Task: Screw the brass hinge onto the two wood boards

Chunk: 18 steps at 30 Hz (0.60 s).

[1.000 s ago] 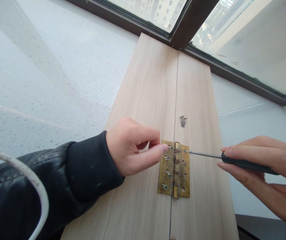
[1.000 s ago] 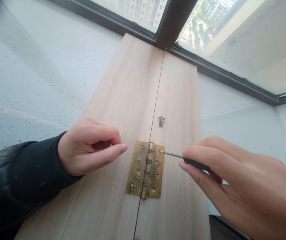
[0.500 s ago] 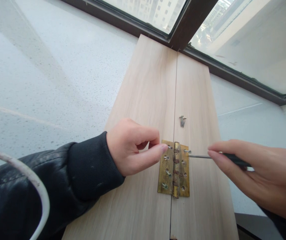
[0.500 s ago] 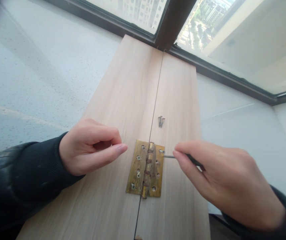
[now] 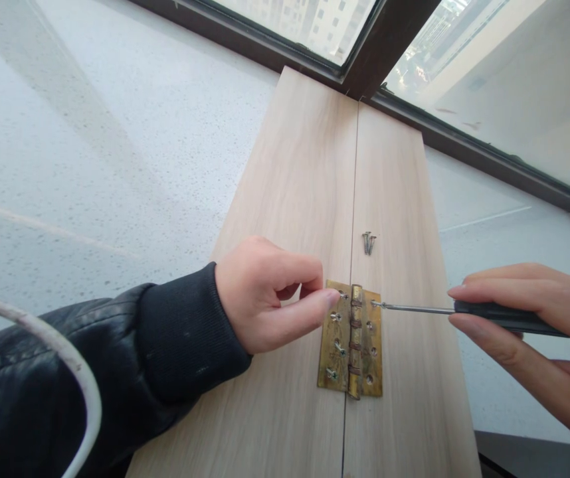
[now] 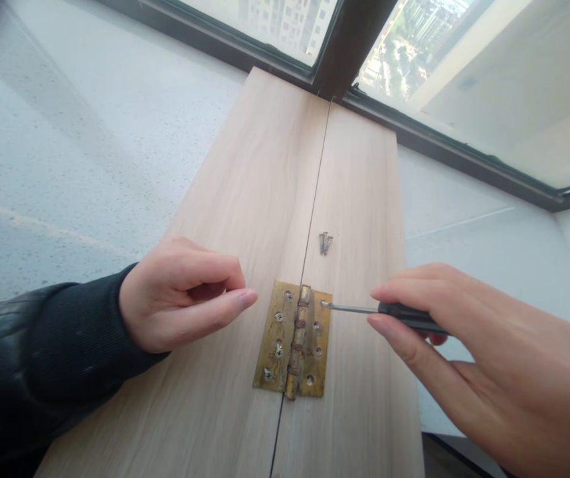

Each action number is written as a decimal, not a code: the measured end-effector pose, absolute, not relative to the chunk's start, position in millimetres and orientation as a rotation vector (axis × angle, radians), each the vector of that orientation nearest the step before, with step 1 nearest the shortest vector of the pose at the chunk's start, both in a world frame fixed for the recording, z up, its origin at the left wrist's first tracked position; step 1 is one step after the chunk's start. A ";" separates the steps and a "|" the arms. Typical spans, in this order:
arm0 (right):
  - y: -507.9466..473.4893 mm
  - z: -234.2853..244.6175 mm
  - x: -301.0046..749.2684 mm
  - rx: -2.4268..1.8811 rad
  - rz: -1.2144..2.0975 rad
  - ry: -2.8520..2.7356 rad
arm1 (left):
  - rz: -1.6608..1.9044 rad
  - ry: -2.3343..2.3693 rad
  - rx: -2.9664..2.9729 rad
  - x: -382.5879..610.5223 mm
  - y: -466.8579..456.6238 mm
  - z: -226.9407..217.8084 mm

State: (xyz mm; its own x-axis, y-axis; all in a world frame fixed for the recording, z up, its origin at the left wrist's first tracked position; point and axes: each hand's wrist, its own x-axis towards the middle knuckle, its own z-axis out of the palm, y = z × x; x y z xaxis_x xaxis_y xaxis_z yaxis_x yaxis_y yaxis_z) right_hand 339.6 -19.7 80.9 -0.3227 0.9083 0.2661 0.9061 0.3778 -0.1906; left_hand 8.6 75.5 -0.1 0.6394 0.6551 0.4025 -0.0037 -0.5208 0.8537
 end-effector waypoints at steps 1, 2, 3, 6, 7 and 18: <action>-17.4 80.6 333.0 -1.580 0.002 -2.302 | 0.921 0.509 1.957 8.5 75.4 -0.2; -15.7 80.5 327.1 -1.574 -0.002 -2.294 | 0.920 0.508 1.957 8.5 75.4 -0.4; -14.5 80.7 322.5 -1.571 -0.003 -2.289 | 0.918 0.507 1.957 8.5 75.4 -0.4; -14.3 83.5 318.3 -1.549 0.012 -2.304 | 0.915 0.508 1.954 8.6 75.5 -0.1; -14.9 84.8 319.6 -1.528 0.025 -2.329 | 0.915 0.508 1.955 8.7 75.6 0.1; -24.1 93.6 341.9 -1.473 0.106 -2.506 | 0.924 0.498 1.953 9.2 76.1 -1.6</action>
